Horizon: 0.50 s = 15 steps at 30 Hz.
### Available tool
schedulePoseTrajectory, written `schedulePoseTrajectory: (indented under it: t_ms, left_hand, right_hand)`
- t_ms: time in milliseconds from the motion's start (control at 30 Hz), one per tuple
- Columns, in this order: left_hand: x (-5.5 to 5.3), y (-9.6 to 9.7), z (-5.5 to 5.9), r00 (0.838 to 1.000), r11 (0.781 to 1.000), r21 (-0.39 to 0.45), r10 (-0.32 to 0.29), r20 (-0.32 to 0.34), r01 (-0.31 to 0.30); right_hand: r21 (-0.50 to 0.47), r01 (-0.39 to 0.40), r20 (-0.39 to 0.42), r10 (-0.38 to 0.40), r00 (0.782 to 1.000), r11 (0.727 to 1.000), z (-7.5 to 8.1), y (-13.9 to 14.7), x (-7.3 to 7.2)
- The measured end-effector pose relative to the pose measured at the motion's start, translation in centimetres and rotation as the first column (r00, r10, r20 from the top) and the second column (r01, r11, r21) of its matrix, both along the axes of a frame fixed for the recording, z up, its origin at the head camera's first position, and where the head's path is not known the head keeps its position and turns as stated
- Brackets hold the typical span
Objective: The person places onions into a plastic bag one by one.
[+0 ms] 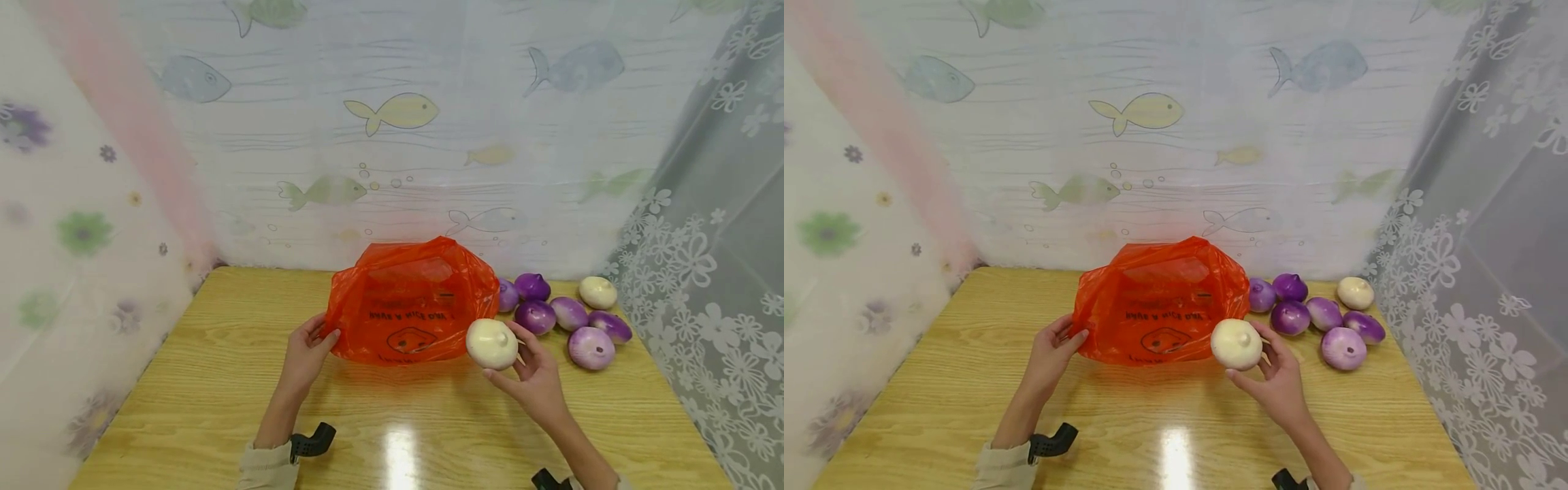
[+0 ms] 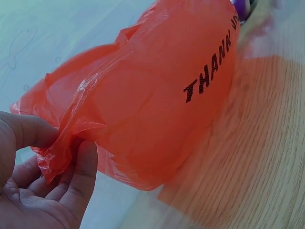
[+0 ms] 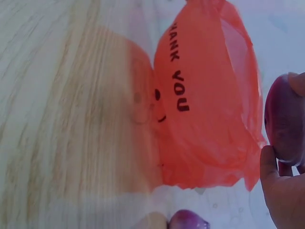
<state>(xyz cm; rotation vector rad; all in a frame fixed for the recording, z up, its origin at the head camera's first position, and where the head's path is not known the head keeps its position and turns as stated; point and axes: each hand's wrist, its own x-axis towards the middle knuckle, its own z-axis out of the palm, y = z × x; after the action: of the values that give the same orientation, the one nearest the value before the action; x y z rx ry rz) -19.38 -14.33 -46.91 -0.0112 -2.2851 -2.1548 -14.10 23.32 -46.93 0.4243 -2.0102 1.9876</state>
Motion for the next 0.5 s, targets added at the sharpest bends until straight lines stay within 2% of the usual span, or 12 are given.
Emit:
schedulePoseTrajectory:
  t_ms: [500]
  left_hand:
    - [0.5, -0.1, 0.4, 1.0, 1.0, 0.009, 0.002, -0.002, -0.002]
  right_hand:
    - [0.009, -0.078, -0.013, 0.078, 0.997, 0.997, 1.9, -2.4, -1.5]
